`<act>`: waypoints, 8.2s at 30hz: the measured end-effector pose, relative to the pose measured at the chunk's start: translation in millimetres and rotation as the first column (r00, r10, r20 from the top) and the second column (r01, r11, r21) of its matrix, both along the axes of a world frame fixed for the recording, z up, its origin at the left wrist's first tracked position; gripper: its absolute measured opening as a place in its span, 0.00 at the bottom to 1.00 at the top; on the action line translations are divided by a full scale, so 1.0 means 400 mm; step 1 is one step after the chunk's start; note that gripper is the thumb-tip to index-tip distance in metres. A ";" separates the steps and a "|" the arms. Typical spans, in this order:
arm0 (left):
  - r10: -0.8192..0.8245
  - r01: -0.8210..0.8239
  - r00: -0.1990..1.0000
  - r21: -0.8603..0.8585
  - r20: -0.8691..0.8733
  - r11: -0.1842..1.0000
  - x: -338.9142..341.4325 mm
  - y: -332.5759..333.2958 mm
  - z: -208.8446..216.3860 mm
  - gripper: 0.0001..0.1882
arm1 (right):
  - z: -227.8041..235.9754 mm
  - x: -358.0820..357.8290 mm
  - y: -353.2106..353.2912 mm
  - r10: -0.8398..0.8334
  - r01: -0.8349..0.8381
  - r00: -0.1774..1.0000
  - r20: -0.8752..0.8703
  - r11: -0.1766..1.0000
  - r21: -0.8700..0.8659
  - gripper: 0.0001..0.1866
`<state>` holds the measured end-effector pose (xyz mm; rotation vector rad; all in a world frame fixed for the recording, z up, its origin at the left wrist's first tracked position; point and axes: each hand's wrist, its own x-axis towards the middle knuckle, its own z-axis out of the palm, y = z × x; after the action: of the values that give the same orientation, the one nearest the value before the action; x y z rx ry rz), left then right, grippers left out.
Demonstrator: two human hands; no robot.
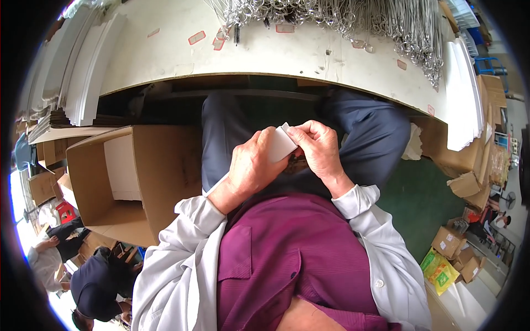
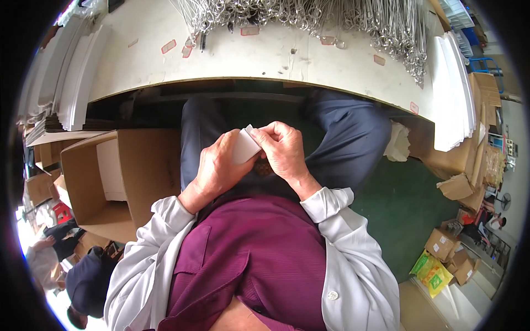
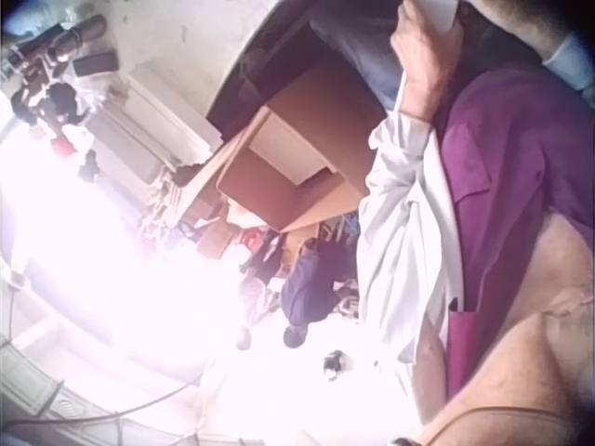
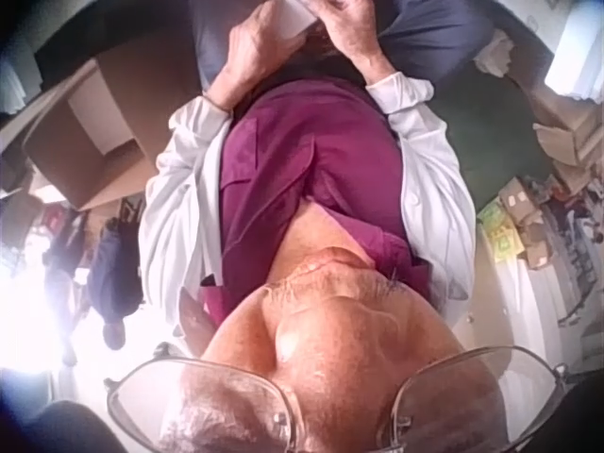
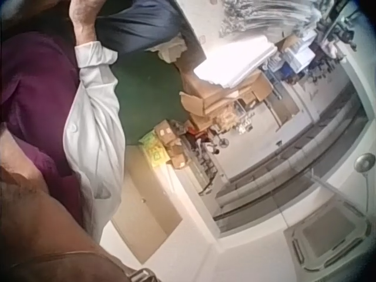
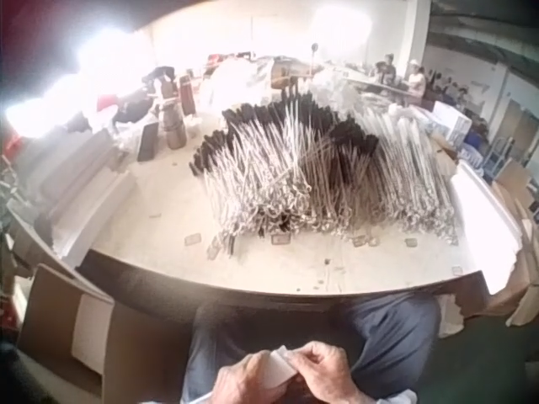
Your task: Assembling and packing small brush products into paper sleeves and then into boxes in a factory setting.
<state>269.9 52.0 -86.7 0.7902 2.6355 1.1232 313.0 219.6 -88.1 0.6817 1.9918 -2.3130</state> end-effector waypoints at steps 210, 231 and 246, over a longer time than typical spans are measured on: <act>-0.388 0.240 0.593 0.305 0.705 0.922 -0.260 0.054 0.486 0.11 | 0.298 -0.183 0.091 -0.138 -0.283 0.786 -0.602 0.786 -0.550 0.30; -0.413 0.288 0.598 0.297 0.687 0.911 -0.301 0.470 0.267 0.13 | 0.161 -0.113 0.544 -0.740 0.673 0.570 -0.357 0.670 -0.313 0.18; -0.435 0.393 0.848 -0.191 -0.302 0.899 -0.442 0.945 0.236 0.12 | 0.098 -0.125 0.556 -0.765 0.731 0.531 -0.365 0.631 -0.259 0.16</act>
<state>93.1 429.9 7.5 1.5561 2.5571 0.7519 263.1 441.9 -48.7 1.3403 1.9897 -3.2849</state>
